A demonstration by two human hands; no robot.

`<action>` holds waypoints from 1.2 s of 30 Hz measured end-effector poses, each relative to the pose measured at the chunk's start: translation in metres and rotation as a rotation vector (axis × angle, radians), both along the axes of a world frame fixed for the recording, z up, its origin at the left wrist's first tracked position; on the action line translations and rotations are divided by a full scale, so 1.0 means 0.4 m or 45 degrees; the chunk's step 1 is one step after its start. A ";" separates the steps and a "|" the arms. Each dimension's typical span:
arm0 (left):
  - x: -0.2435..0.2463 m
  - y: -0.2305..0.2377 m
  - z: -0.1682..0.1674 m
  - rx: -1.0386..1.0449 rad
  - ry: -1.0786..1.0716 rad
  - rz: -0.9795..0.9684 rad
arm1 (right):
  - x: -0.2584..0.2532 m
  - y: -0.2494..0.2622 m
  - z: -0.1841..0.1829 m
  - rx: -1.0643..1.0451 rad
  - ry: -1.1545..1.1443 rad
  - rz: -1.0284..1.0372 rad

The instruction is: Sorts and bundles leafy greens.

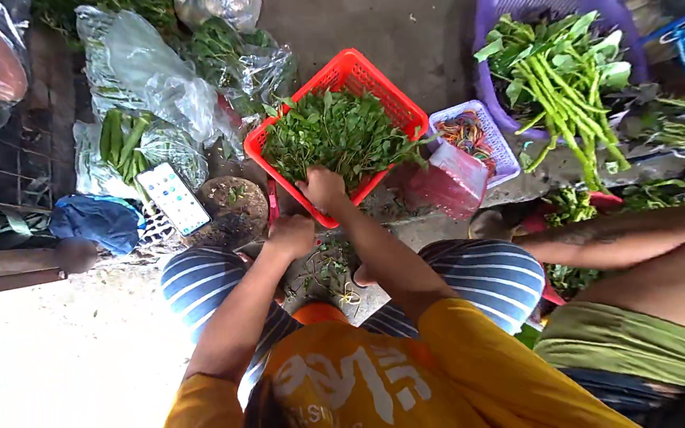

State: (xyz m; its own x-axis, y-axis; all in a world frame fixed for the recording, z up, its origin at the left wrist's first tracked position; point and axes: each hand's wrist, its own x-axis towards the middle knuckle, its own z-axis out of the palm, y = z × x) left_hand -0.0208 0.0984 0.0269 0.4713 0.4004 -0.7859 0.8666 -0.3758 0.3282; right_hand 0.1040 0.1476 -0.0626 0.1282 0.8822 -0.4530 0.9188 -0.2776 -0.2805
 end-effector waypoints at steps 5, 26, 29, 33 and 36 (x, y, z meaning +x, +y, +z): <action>-0.038 -0.012 0.011 0.017 -0.125 0.017 | 0.052 -0.015 -0.004 0.229 0.325 -0.219; 0.066 -0.011 -0.028 -0.058 -1.538 0.910 | 0.139 -0.263 0.238 0.874 1.126 -0.266; 0.067 0.005 -0.029 0.003 -1.541 0.981 | 0.145 -0.248 0.216 0.808 1.399 -0.452; 0.035 0.026 -0.003 0.059 -1.596 1.189 | 0.182 -0.241 0.225 0.764 1.509 -0.671; 0.022 0.049 -0.005 0.012 -1.695 1.448 | 0.203 -0.242 0.225 0.804 1.541 -0.767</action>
State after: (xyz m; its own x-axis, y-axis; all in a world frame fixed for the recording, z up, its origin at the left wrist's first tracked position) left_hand -0.0121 0.1179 0.0249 0.2424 0.9618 -0.1269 -0.1575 0.1681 0.9731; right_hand 0.1852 0.0508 0.0273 0.3706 0.9209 -0.1212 -0.1581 -0.0661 -0.9852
